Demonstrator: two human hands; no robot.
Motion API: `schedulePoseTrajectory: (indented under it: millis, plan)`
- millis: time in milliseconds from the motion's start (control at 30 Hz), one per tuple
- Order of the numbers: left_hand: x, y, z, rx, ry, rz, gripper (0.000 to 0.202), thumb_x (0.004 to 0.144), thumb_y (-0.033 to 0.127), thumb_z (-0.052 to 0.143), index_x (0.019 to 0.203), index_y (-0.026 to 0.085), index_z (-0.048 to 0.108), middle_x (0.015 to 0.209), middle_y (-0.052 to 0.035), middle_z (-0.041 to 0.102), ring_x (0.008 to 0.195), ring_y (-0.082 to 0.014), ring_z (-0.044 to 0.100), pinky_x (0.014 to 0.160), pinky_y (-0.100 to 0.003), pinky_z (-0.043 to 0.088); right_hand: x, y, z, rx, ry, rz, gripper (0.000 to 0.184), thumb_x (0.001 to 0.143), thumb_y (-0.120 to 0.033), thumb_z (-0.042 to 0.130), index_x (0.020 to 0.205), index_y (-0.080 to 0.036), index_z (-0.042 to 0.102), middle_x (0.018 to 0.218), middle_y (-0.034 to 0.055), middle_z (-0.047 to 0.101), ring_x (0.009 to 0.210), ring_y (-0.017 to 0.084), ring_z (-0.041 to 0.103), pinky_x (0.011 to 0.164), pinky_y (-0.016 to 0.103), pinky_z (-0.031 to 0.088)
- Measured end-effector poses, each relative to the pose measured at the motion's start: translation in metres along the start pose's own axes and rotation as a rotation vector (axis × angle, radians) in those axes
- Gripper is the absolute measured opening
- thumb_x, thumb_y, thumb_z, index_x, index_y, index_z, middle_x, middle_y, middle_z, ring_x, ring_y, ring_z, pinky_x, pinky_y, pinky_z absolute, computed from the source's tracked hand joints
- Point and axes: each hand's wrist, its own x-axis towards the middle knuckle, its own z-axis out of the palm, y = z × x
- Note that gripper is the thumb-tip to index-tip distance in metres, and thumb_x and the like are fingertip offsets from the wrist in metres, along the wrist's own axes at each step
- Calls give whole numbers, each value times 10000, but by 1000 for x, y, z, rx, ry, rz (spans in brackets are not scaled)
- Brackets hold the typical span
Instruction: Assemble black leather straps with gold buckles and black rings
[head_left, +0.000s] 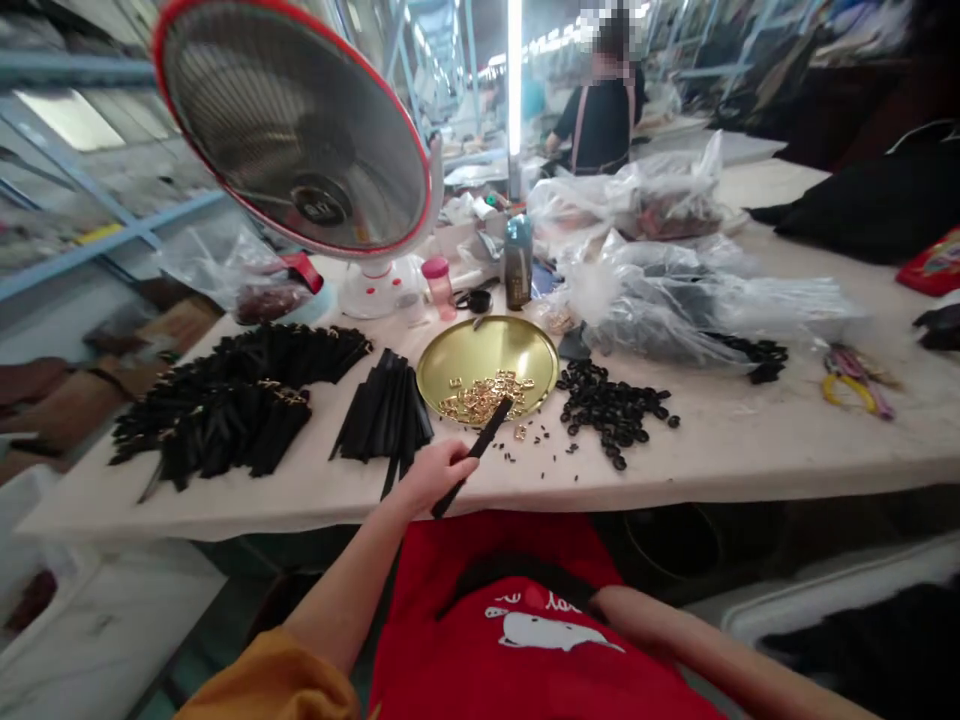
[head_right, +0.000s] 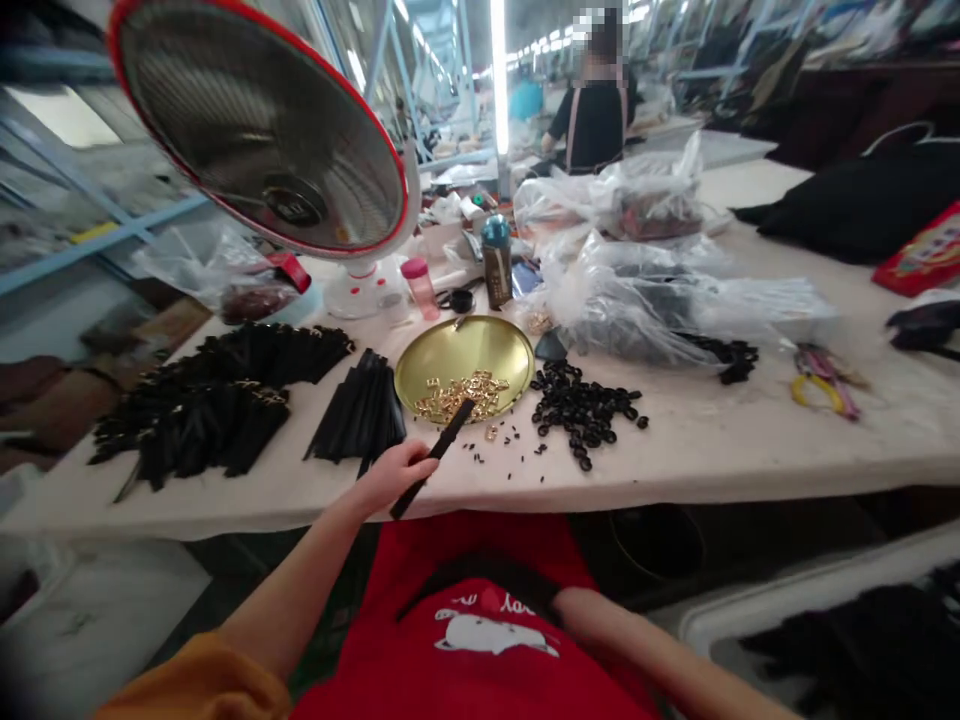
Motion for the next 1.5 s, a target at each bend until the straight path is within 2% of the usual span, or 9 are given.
schedulePoseTrajectory:
  millis: [100, 233, 433, 567, 667, 867, 1100, 1400, 1500]
  plan:
    - [-42, 30, 13, -559, -153, 38, 249, 796, 400, 454, 723, 163, 442, 624, 27, 492, 521, -80, 453, 502, -191, 351, -16, -39, -29, 68, 201, -163, 188, 750, -288, 542, 600, -175, 538, 587, -10, 511, 573, 113, 458, 569, 263, 370]
    - [-84, 50, 52, -1055, -347, 39, 252, 752, 366, 552, 718, 157, 416, 572, 46, 469, 417, -39, 386, 424, -167, 250, -38, -96, -45, 831, 268, -379, 334, 789, -495, 464, 951, -213, 541, 723, -6, 548, 565, 98, 465, 521, 238, 364]
    - [-121, 51, 91, -1004, -306, -10, 209, 742, 328, 523, 682, 163, 408, 520, 60, 460, 404, -46, 364, 428, -179, 260, -48, -122, -2, 1206, 312, -307, 267, 675, -406, 662, 759, -174, 560, 487, -58, 444, 427, 56, 355, 425, 203, 253]
    - [-131, 43, 101, -628, 1, 27, 148, 737, 278, 484, 656, 161, 441, 562, 46, 457, 508, -78, 401, 488, -201, 294, -40, -124, 25, 1157, 293, -286, 248, 712, -385, 635, 682, -179, 502, 472, -72, 412, 423, 54, 324, 428, 208, 228]
    - [-128, 36, 104, -465, 132, 40, 146, 727, 251, 477, 619, 162, 432, 570, 36, 457, 534, -92, 424, 498, -212, 299, -31, -127, 37, 1062, 308, -292, 251, 733, -403, 606, 692, -182, 496, 501, -71, 423, 447, 62, 344, 455, 216, 256]
    - [-112, 18, 100, -1038, -246, -138, 182, 775, 333, 469, 763, 157, 422, 632, 14, 548, 485, -75, 513, 506, -200, 398, -11, -125, 31, 1016, 376, -239, 319, 802, -456, 485, 626, -192, 447, 495, -51, 444, 449, 87, 377, 473, 245, 293]
    - [-75, -10, 110, -1244, -323, -204, 317, 750, 415, 557, 877, 157, 426, 629, 17, 558, 458, -65, 507, 468, -174, 383, 24, -120, 13, 919, 447, -130, 239, 739, -387, 561, 666, -192, 444, 476, -78, 381, 435, 72, 323, 450, 229, 257]
    - [-25, -5, 113, -629, -268, -46, 145, 802, 307, 413, 784, 168, 452, 597, 29, 535, 476, -96, 492, 487, -212, 361, 52, -103, -15, 766, 603, -70, 351, 733, -479, 519, 581, -195, 379, 436, -76, 347, 427, 68, 306, 443, 229, 256]
    - [-10, 8, 116, -641, -304, -5, 158, 809, 300, 382, 788, 164, 459, 631, 14, 546, 515, -106, 514, 503, -213, 372, 51, -101, -27, 759, 595, -30, 403, 750, -541, 469, 563, -202, 356, 410, -74, 342, 400, 67, 293, 421, 228, 234]
